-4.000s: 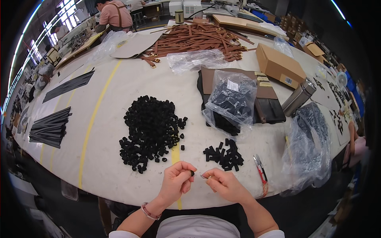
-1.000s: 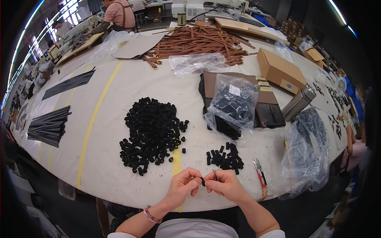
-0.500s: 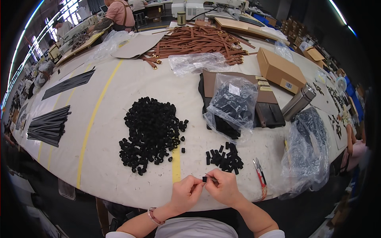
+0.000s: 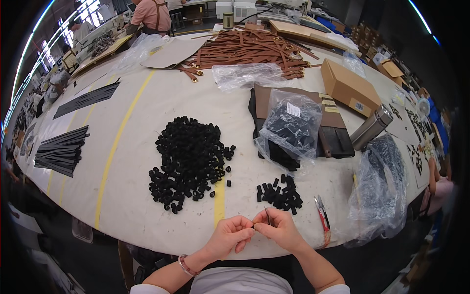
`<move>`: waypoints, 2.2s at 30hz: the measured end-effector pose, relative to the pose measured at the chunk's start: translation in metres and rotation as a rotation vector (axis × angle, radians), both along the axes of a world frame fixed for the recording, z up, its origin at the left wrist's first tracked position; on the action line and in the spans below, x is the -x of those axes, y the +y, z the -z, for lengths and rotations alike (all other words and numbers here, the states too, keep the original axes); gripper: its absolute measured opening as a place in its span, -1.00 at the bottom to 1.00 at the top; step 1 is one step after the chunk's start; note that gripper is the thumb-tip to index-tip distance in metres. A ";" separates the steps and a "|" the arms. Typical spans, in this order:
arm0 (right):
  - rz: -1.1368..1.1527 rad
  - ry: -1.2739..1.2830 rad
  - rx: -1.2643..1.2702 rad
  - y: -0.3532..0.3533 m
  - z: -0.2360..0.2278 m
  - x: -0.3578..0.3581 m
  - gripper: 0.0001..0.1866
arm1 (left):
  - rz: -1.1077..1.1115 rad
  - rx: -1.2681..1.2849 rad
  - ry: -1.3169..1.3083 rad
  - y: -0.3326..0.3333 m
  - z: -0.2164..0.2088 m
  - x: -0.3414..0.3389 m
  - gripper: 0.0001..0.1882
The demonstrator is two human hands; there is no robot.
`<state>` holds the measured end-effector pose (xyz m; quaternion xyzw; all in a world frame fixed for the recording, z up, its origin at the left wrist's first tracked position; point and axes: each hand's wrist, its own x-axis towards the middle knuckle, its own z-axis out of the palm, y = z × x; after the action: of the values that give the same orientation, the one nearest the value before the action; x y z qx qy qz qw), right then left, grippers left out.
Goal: The person assembles small black plastic buckle components by hand on a workshop table.
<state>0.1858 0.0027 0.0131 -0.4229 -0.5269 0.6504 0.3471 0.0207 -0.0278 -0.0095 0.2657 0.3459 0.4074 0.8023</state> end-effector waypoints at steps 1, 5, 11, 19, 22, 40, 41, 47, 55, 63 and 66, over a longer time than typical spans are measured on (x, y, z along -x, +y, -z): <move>-0.042 0.018 0.119 0.001 -0.002 -0.001 -0.92 | 0.000 0.001 0.000 -0.001 -0.001 0.000 -0.93; -0.072 0.144 0.321 0.003 0.008 -0.004 -0.88 | -0.014 -0.023 0.058 -0.004 -0.003 0.002 -0.93; -0.247 0.286 0.517 0.005 0.017 -0.006 -0.88 | 0.070 -0.114 0.211 0.000 -0.007 0.010 -0.95; -0.298 0.297 0.494 0.006 0.013 0.002 -0.88 | 0.020 -0.147 0.312 -0.002 -0.011 0.010 -0.97; -0.250 0.306 0.513 0.004 0.023 0.000 -0.88 | -0.025 -0.261 0.379 -0.001 -0.008 0.006 -0.97; -0.153 -0.138 0.016 -0.005 0.015 0.005 -0.81 | -0.184 0.070 0.035 0.014 -0.005 0.009 -0.95; -0.189 -0.145 0.028 -0.004 0.014 0.003 -0.82 | -0.184 0.169 -0.036 0.015 -0.007 0.007 -0.92; -0.236 -0.174 0.074 -0.003 0.008 0.002 -0.84 | -0.089 0.180 -0.045 0.011 -0.007 0.011 -0.85; -0.298 -0.166 -0.138 -0.004 0.013 -0.002 -0.91 | -0.023 0.252 -0.077 0.007 -0.008 0.012 -0.85; -0.386 -0.299 -0.302 0.004 0.006 -0.004 -0.92 | 0.013 0.315 -0.149 0.005 -0.007 0.013 -0.83; -0.248 -0.476 -0.469 -0.002 0.007 0.004 -0.92 | -0.097 0.216 -0.081 0.003 -0.006 0.005 -0.84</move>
<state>0.1818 0.0009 0.0065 -0.4043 -0.7754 0.4320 0.2208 0.0154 -0.0244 -0.0038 0.1439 0.3675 0.4166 0.8189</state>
